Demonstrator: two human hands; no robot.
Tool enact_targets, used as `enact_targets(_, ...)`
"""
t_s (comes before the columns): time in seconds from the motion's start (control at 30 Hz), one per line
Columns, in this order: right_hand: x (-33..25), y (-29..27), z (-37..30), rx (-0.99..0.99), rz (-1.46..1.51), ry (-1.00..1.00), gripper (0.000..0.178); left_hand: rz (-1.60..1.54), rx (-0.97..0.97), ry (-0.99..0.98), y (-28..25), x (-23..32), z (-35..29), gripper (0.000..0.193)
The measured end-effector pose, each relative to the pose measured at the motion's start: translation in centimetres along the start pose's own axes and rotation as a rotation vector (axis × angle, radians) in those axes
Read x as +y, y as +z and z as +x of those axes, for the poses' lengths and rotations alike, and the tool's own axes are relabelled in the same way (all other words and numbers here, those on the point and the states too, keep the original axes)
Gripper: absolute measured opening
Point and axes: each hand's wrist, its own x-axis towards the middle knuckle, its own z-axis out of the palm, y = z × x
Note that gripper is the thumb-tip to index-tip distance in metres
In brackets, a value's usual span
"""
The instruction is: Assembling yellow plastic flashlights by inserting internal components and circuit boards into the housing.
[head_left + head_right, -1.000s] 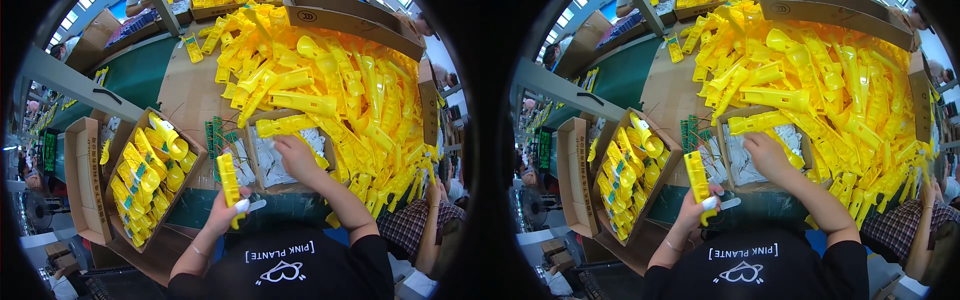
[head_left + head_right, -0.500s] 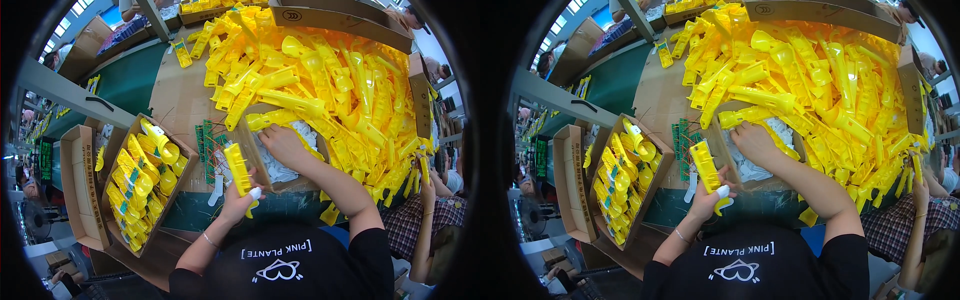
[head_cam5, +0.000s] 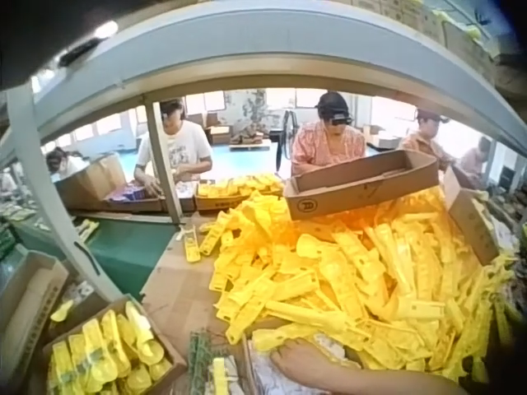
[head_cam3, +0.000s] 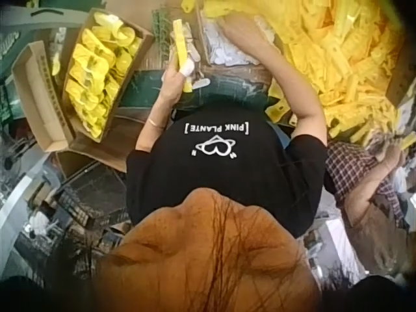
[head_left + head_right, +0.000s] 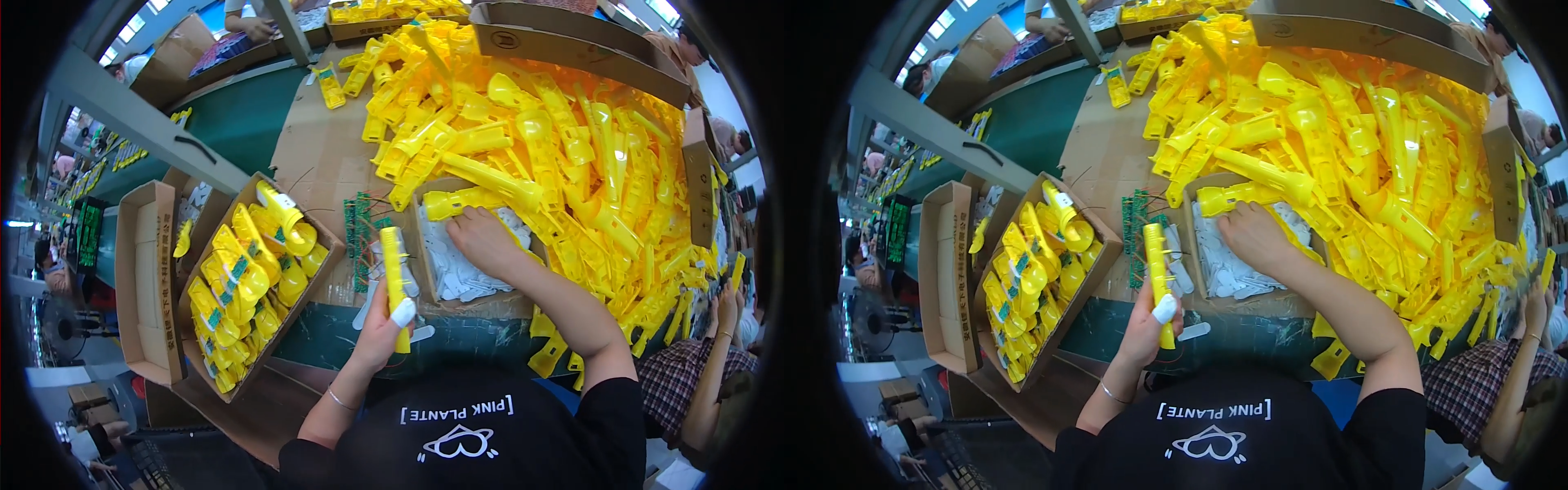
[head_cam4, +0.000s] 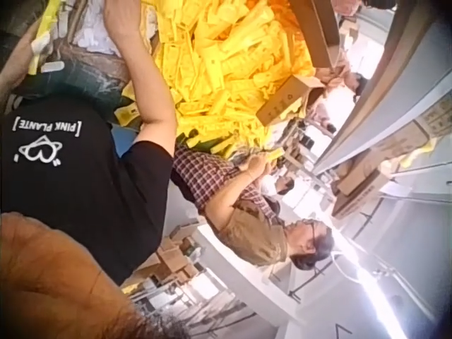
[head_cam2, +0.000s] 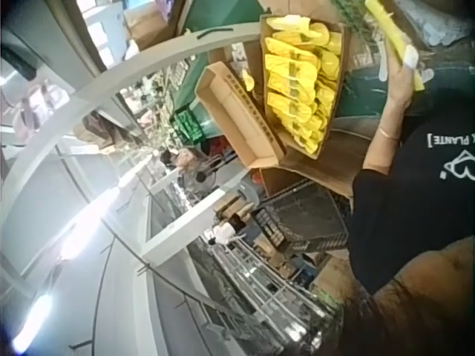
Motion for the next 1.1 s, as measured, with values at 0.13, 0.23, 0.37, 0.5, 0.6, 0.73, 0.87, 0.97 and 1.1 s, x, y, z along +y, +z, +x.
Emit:
enact_targets(0.13, 0.2, -0.4, -0.6, 0.003, -0.062, -0.035, 0.010, 0.365, 0.060, 0.222, 0.6, 0.2, 0.5, 0.075)
enact_targets(0.23, 0.5, -0.6, -0.1, -0.050, -0.073, -0.058, 0.009, 0.469, 0.049, 0.218, 0.6, 0.3, 0.6, 0.084)
enact_targets(0.37, 1.1, -1.4, -0.4, -0.006, 0.122, -0.110, 0.015, 0.617, 0.051, 0.347, 1.0, 0.8, 1.0, 0.091)
enact_targets(0.5, 0.5, -4.2, -1.2, 0.136, 0.302, -0.035, 0.020, 0.687, 0.052, 0.379, 1.4, 1.4, 0.9, 0.096)
enact_targets(0.6, -2.4, -4.5, -3.2, -0.028, 1.716, 0.310, 0.021, 0.645, 0.000, 0.404, 1.5, 1.2, 1.2, 0.098)
enact_targets(0.73, -6.5, -4.9, -3.5, -0.035, 2.044, 0.469, 0.025, 0.401, -0.107, 0.334, 2.1, 0.8, 1.0, 0.095)
enact_targets(0.87, -7.4, -4.4, -3.4, 0.112, 1.984, 0.404, 0.025, 0.347, -0.106, 0.307, 1.8, 0.7, 0.4, 0.094)
enact_targets(0.97, -7.6, -4.3, -3.1, 0.099, 1.940, 0.344, 0.025, 0.371, -0.093, 0.321, 1.6, 1.2, -0.4, 0.093)
enact_targets(1.1, -9.7, -4.4, -2.2, 0.132, 1.933, 0.331, 0.025, 0.394, -0.027, 0.344, 0.6, 0.5, -1.2, 0.090)
